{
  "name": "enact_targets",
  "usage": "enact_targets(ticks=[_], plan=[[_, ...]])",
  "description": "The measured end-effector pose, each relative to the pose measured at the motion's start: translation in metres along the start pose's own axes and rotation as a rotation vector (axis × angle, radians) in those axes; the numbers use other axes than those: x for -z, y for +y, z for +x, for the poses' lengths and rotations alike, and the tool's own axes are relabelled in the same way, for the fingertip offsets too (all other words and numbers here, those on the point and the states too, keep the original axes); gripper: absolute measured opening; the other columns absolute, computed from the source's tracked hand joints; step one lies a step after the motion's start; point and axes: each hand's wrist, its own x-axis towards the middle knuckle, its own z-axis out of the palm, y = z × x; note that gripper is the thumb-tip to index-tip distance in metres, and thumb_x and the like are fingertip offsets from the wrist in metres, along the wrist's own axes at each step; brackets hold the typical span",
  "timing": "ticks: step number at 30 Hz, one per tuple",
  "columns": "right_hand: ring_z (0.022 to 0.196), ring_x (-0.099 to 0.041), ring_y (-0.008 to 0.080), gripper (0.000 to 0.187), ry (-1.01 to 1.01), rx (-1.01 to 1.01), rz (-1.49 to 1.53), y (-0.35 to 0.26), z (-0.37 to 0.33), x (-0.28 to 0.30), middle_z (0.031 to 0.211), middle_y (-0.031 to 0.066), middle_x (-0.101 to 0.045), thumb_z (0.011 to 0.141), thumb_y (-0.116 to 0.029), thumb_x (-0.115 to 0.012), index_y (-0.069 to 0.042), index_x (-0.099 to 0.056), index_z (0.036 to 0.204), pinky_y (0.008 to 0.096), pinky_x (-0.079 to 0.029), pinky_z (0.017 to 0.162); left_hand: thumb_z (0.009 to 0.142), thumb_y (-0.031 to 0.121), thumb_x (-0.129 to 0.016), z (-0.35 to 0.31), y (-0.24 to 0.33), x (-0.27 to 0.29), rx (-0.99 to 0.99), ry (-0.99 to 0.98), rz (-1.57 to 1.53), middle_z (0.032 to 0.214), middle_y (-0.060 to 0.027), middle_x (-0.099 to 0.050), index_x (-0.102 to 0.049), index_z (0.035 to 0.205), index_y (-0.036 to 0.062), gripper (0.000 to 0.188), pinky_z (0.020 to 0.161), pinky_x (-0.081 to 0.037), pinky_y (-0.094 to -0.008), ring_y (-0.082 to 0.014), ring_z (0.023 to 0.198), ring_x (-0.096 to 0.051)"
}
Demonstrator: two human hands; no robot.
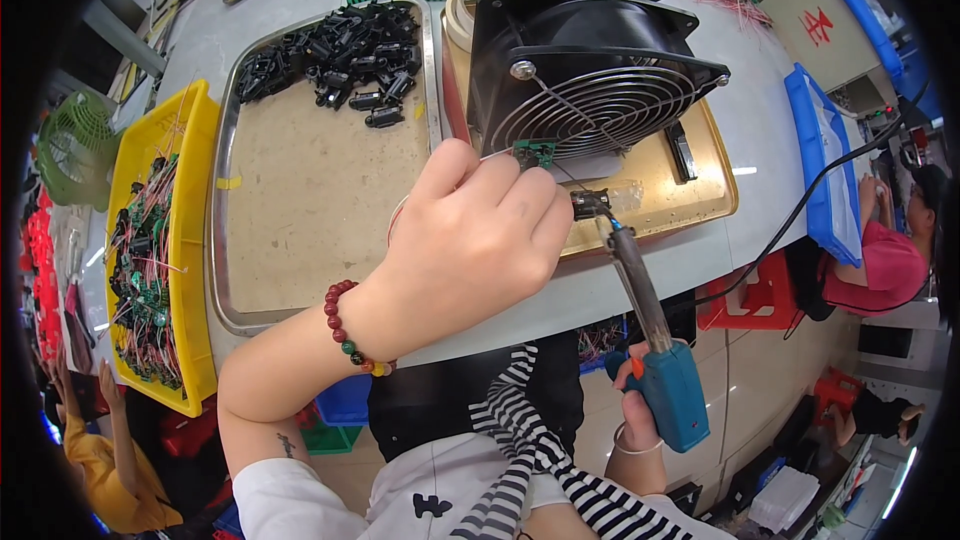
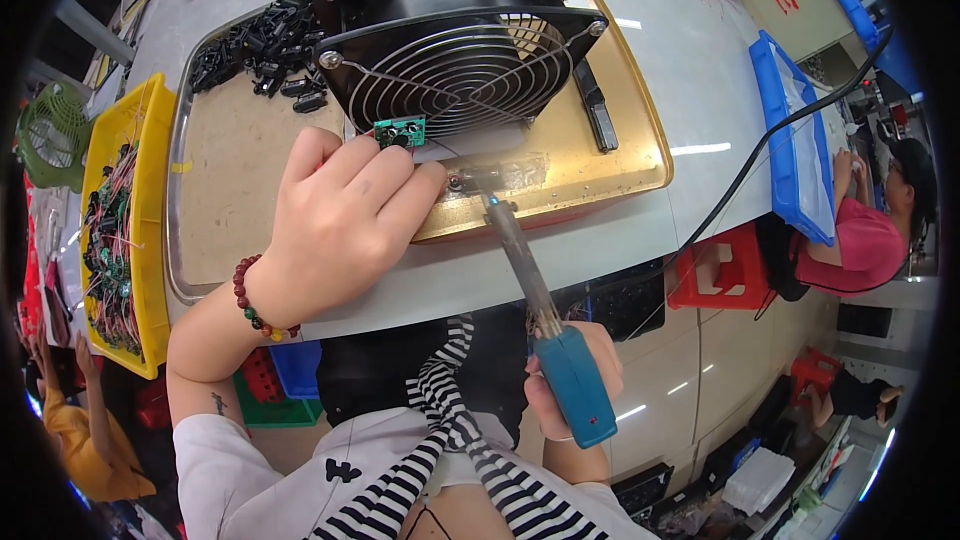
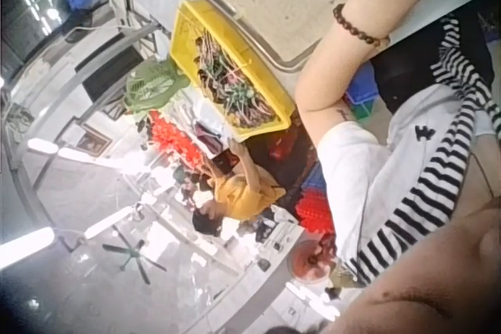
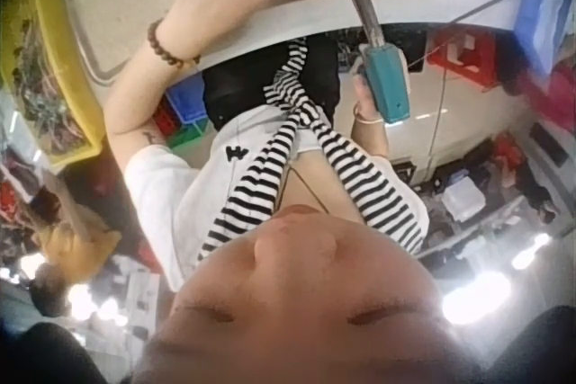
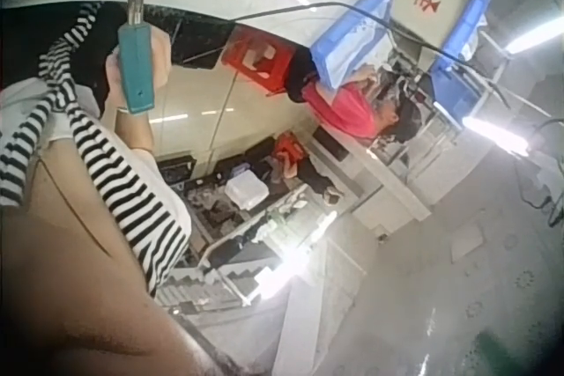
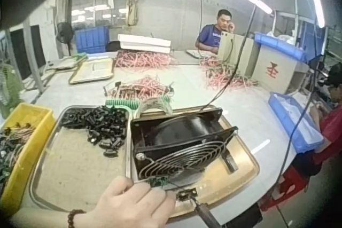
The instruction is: The person places plastic components into slots on a work platform and solders wires from circuit boards onto the components using a soldering iron.
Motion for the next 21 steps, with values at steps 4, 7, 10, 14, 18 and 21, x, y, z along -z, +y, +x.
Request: enact_targets(ticks=[4, 7, 10, 14, 18, 21], plan=[[0.067, -0.057, 0.0220, 0.027, 0.036, -0.013, 0.061, 0.009, -0.009, 0.005, 0.068, 0.0073, -0.061, 0.069, -0.018, -0.063, 0.003, -0.061, 0.085, 0.0307, -0.045, 0.064, 0.062, 0.013, -0.057, 0.000, 0.000, 0.002, -0.002, -0.010, -0.002, 0.066, 0.0013, -0.043, -0.059, 0.080, 0.0085, 0.018, 0.058, -0.032, -0.0275, -0.0128, 0.060, -0.045], [0.067, -0.057, 0.0222, 0.030, 0.003, -0.001, 0.064, 0.011, -0.009, 0.008, 0.068, 0.0084, -0.061, 0.070, -0.019, -0.063, 0.005, -0.061, 0.087, 0.0297, -0.045, 0.061, 0.062, 0.013, -0.057, -0.001, 0.001, 0.000, -0.003, -0.008, 0.002, 0.066, 0.0013, -0.043, -0.059, 0.080, 0.0087, 0.018, 0.058, -0.032, -0.0277, -0.0129, 0.060, -0.045], [0.067, -0.056, 0.0209, 0.033, 0.022, -0.070, 0.155, 0.010, -0.009, 0.008, 0.077, 0.0121, -0.061, 0.070, -0.021, -0.065, 0.006, -0.060, 0.088, 0.0284, -0.045, 0.060, 0.062, 0.013, -0.057, -0.001, 0.001, -0.003, -0.002, 0.009, -0.007, 0.066, 0.0012, -0.043, -0.059, 0.079, 0.0089, 0.018, 0.058, -0.032, -0.0280, -0.0131, 0.060, -0.046], [0.069, -0.055, 0.0194, 0.042, 0.044, -0.136, 0.287, 0.015, -0.013, 0.012, 0.093, 0.0155, -0.057, 0.070, -0.023, -0.067, 0.006, -0.056, 0.098, 0.0277, -0.045, 0.060, 0.064, 0.013, -0.057, 0.000, -0.001, -0.002, -0.008, 0.017, 0.002, 0.065, 0.0013, -0.043, -0.058, 0.078, 0.0097, 0.015, 0.058, -0.032, -0.0284, -0.0134, 0.060, -0.047], [0.066, -0.053, 0.0191, 0.052, 0.064, -0.136, 0.386, 0.018, -0.013, 0.016, 0.103, 0.0170, -0.050, 0.070, -0.023, -0.065, 0.005, -0.048, 0.110, 0.0277, -0.042, 0.058, 0.065, 0.012, -0.064, 0.003, -0.001, -0.004, -0.008, 0.028, -0.035, 0.063, 0.0009, -0.042, -0.059, 0.078, 0.0107, 0.013, 0.057, -0.031, -0.0292, -0.0141, 0.058, -0.047], [0.060, -0.052, 0.0193, 0.048, 0.094, -0.087, 0.365, 0.022, -0.013, 0.023, 0.102, 0.0185, -0.049, 0.072, -0.018, -0.059, 0.005, -0.046, 0.111, 0.0271, -0.041, 0.054, 0.066, 0.011, -0.069, 0.006, -0.001, -0.003, -0.018, 0.045, -0.056, 0.063, 0.0006, -0.043, -0.061, 0.080, 0.0107, 0.017, 0.057, -0.031, -0.0292, -0.0148, 0.058, -0.047]])
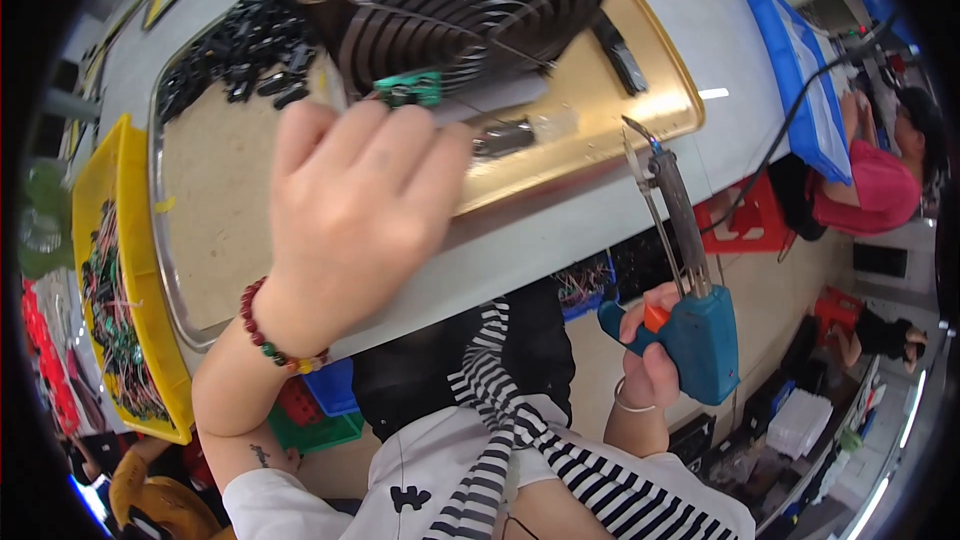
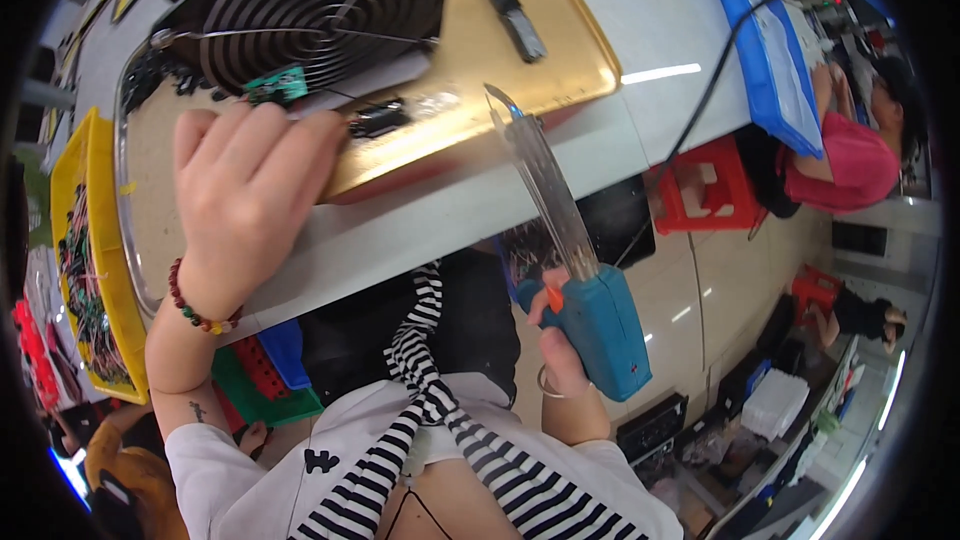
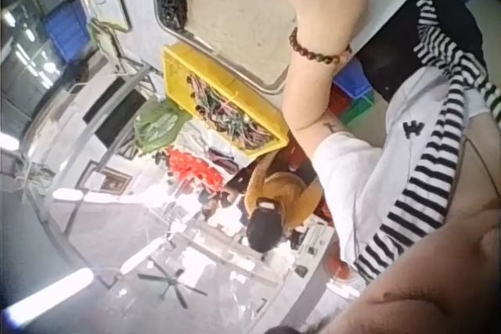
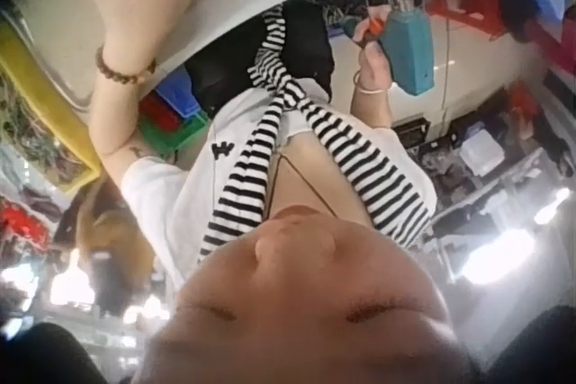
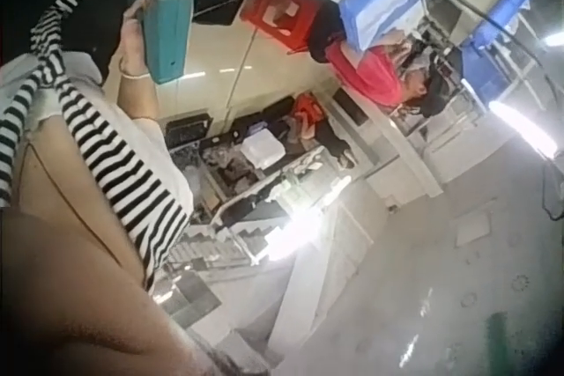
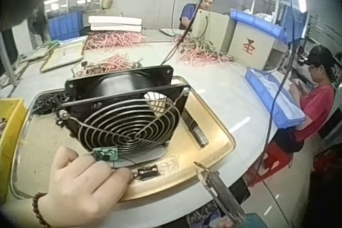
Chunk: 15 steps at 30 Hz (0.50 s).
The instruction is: The person places plastic components into slots on a work platform and solders wires from circuit boards onto the components using a soldering iron.
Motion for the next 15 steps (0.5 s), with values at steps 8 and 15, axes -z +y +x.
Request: enact_targets(ticks=[8, 15], plan=[[0.058, -0.054, 0.0189, 0.046, 0.094, 0.059, -0.001, 0.001, -0.003, 0.023, 0.103, 0.0204, -0.050, 0.074, -0.018, -0.058, 0.006, -0.044, 0.111, 0.0268, -0.042, 0.053, 0.067, 0.021, -0.076, 0.005, 0.004, 0.012, 0.108, 0.231, 0.004, 0.081, -0.0028, -0.052, -0.059, 0.084, 0.0055, 0.029, 0.056, -0.038, -0.0320, -0.0190, 0.063, -0.050], [0.058, -0.054, 0.0190, 0.044, 0.137, 0.112, 0.022, 0.002, 0.000, 0.043, 0.105, 0.0201, -0.050, 0.075, -0.015, -0.055, 0.007, -0.044, 0.111, 0.0268, -0.042, 0.053, 0.068, 0.015, -0.076, 0.008, 0.027, 0.030, 0.408, -0.098, 0.050, 0.073, -0.0027, -0.053, -0.055, 0.092, 0.0038, 0.034, 0.053, -0.038, -0.0285, -0.0167, 0.061, -0.049]])
